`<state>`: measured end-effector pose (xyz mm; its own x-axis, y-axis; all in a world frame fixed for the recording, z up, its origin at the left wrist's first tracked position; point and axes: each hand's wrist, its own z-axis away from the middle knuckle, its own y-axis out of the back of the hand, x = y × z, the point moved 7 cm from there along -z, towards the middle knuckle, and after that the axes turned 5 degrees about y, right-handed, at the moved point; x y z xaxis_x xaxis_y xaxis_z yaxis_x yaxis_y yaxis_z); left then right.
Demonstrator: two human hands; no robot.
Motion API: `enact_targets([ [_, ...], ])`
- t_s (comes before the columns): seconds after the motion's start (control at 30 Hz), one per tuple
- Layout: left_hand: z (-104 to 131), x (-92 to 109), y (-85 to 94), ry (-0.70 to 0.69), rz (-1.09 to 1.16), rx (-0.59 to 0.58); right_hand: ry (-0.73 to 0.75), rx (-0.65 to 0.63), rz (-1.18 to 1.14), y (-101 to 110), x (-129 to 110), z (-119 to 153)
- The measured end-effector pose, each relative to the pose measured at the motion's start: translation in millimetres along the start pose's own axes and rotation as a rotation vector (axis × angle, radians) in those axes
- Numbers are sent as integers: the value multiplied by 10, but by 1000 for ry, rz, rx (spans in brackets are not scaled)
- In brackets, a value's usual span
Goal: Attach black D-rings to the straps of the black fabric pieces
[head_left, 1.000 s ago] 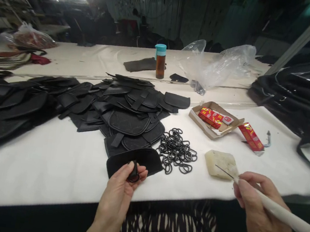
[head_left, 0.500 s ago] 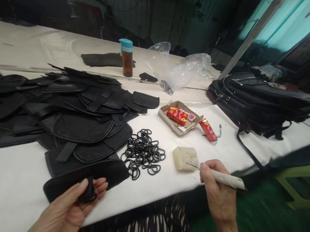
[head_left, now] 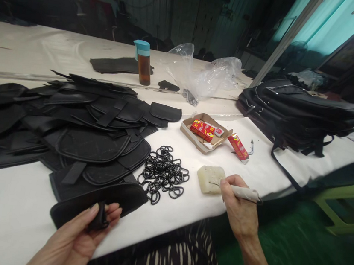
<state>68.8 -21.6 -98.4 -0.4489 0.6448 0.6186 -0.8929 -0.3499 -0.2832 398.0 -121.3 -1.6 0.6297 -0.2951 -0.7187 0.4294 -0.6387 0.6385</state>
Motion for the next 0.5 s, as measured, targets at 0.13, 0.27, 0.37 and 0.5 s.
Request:
enact_targets([
  [0.13, 17, 9, -26, 19, -49, -20, -7, 19, -3, 29, -31, 5],
  [0.27, 129, 52, -110, 18, -40, -41, -49, 99, -67, 153, -29, 55],
  [0.37, 237, 72, -139, 27, -23, -56, -139, 134, -257, 196, 21, 145],
  [0.5, 340, 44, -136, 59, 77, -130, -249, -27, -655, -55, -82, 291],
])
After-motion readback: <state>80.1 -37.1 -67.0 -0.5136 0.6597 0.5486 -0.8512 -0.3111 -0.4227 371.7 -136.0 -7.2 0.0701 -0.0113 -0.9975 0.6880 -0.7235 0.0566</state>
